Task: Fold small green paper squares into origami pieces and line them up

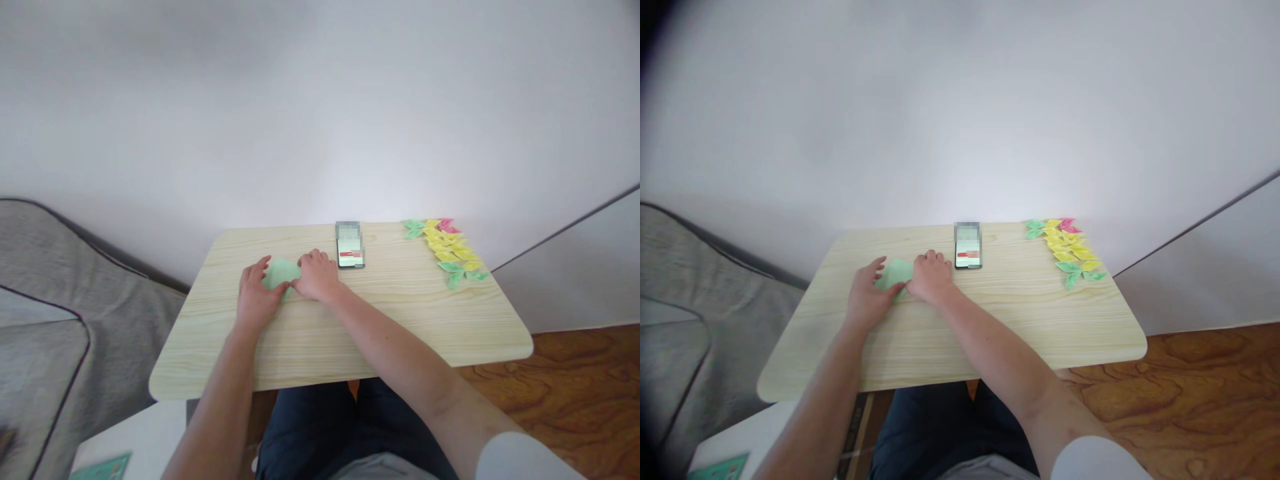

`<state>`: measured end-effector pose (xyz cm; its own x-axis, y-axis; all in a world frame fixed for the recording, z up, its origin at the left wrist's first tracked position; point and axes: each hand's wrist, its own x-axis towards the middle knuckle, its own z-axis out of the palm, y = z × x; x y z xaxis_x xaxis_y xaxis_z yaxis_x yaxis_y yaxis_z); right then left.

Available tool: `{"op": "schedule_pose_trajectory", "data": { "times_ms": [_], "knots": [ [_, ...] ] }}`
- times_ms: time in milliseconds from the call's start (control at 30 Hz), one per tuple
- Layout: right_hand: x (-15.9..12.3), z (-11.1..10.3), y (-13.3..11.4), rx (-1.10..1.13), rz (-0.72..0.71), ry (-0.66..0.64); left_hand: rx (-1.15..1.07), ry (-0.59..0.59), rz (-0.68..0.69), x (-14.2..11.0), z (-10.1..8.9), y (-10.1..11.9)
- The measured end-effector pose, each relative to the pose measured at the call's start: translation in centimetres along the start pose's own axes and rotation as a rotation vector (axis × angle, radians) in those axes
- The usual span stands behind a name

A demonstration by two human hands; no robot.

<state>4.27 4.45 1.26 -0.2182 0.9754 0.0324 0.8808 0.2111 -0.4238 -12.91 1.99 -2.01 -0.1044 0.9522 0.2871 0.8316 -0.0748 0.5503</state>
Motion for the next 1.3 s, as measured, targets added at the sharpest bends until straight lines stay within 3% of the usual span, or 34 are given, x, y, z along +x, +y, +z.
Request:
{"op": "schedule_pose_trajectory", "data": {
  "times_ms": [100, 167, 233, 333, 533, 700, 833, 867, 933, 1000, 1067, 1167, 1300],
  "knots": [
    [0.9, -0.1, -0.6, 0.001, 0.013, -0.049, 0.159, -0.062, -0.118, 0.9, -0.9, -0.4],
    [1.1, -0.1, -0.8, 0.004, 0.012, -0.069, 0.248, -0.168, -0.241, 1.6, -1.7, -0.6],
    [1.0, 0.0, -0.8, 0.012, 0.005, -0.076, 0.262, -0.290, -0.331, 2.1, -2.4, -0.7],
    [0.5, 0.2, -0.6, 0.033, -0.023, -0.066, 0.243, -0.344, -0.365, 2.5, -3.0, -0.7],
    [-0.2, 0.4, 0.2, 0.117, -0.042, -0.016, -0.069, -0.179, -0.236, 2.3, -3.1, -0.7],
    [-0.1, -0.3, 2.0, 0.295, -0.043, -0.043, -0.224, -0.173, -0.172, 1.9, -4.1, 0.4],
    [-0.9, -1.2, 2.9, 0.454, -0.025, -0.049, -0.433, -0.190, -0.132, 0.8, -5.4, 3.1],
    [-1.5, -1.5, 2.8, 0.502, 0.001, 0.004, -0.500, -0.167, -0.121, 0.4, -5.7, 3.9],
    [-3.2, -2.5, 2.2, 0.714, 0.109, 0.291, -0.583, -0.108, -0.093, -0.6, -5.9, 5.8],
    [-5.3, -3.7, 1.2, 0.901, 0.089, 0.438, -0.680, -0.065, -0.058, -1.6, -6.1, 7.5],
    [-7.3, -5.3, 0.2, 1.113, 0.001, 0.353, -0.843, -0.112, -0.007, -2.7, -6.2, 9.0],
    [-9.8, -7.5, -0.9, 1.330, -0.100, 0.143, -1.129, -0.316, 0.085, -4.2, -6.4, 10.6],
    [-11.6, -9.5, -1.2, 1.438, -0.107, 0.090, -1.371, -0.435, 0.118, -5.7, -6.6, 11.9]
  ]
}}
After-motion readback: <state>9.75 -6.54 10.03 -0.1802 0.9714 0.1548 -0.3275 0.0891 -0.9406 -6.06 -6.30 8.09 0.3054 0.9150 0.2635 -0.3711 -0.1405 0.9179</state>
